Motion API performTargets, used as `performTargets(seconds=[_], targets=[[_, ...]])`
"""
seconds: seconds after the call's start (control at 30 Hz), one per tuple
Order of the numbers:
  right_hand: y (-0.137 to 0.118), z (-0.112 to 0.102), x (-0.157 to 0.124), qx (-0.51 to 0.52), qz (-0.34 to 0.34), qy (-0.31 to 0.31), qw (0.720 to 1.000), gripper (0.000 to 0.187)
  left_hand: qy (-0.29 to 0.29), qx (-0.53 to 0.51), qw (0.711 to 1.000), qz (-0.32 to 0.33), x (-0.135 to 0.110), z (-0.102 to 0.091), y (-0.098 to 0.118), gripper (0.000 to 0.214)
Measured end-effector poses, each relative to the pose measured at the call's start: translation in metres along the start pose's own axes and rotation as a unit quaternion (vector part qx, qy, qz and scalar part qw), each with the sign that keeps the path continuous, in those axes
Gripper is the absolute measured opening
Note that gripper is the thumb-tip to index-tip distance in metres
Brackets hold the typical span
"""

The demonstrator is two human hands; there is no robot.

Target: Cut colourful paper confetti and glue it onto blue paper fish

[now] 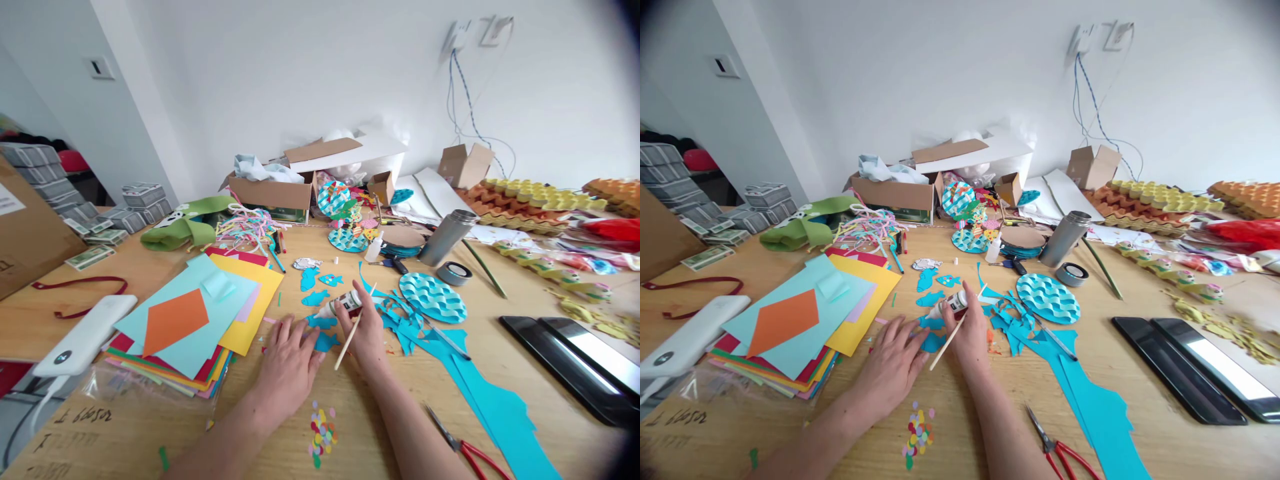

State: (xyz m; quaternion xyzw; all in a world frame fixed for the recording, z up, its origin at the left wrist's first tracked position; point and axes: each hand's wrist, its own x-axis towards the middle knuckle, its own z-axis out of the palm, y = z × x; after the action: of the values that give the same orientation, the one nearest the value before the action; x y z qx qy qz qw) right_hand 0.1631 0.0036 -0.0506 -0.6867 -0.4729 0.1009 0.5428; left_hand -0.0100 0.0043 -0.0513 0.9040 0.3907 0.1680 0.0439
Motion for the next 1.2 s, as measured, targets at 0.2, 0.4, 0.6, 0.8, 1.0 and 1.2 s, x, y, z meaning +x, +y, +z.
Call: performTargets(seconds=[0.2,0.4,0.6,0.8,1.0,1.2], targets=[[-0.0027,-0.0029,0.0015,0.006,0.016,0.011,1.0,0.063,0.007,0.008,1.0,-0.002,0.0004,0.0018,0.0004,0.037],[-0.0076,-0.0042,0.0021,0.025,0.031,0.019,0.999,0.065,0.009,0.009,1.0,-0.001,0.0006,0.003,-0.0003,0.037],[-0.0045,-0.0032,0.003,0.021,0.028,0.016,0.999,0.064,-0.001,0.0,1.0,-0.01,0.0009,0.0028,-0.0007,0.038],[-0.0049,-0.003,0.004,0.025,0.04,0.015,0.999,0.064,-0.002,-0.002,1.0,-0.01,0.0011,0.0027,-0.0003,0.038],[-0.0025,-0.0022,0.0021,0.025,0.015,0.013,1.0,0.06,0.007,0.002,1.0,-0.007,0.001,0.0032,-0.0005,0.037],[-0.0011,-0.0005,0.0022,0.022,0.019,0.008,1.0,0.061,0.005,0.001,1.0,-0.012,0.0016,0.0027,0.0005,0.037]])
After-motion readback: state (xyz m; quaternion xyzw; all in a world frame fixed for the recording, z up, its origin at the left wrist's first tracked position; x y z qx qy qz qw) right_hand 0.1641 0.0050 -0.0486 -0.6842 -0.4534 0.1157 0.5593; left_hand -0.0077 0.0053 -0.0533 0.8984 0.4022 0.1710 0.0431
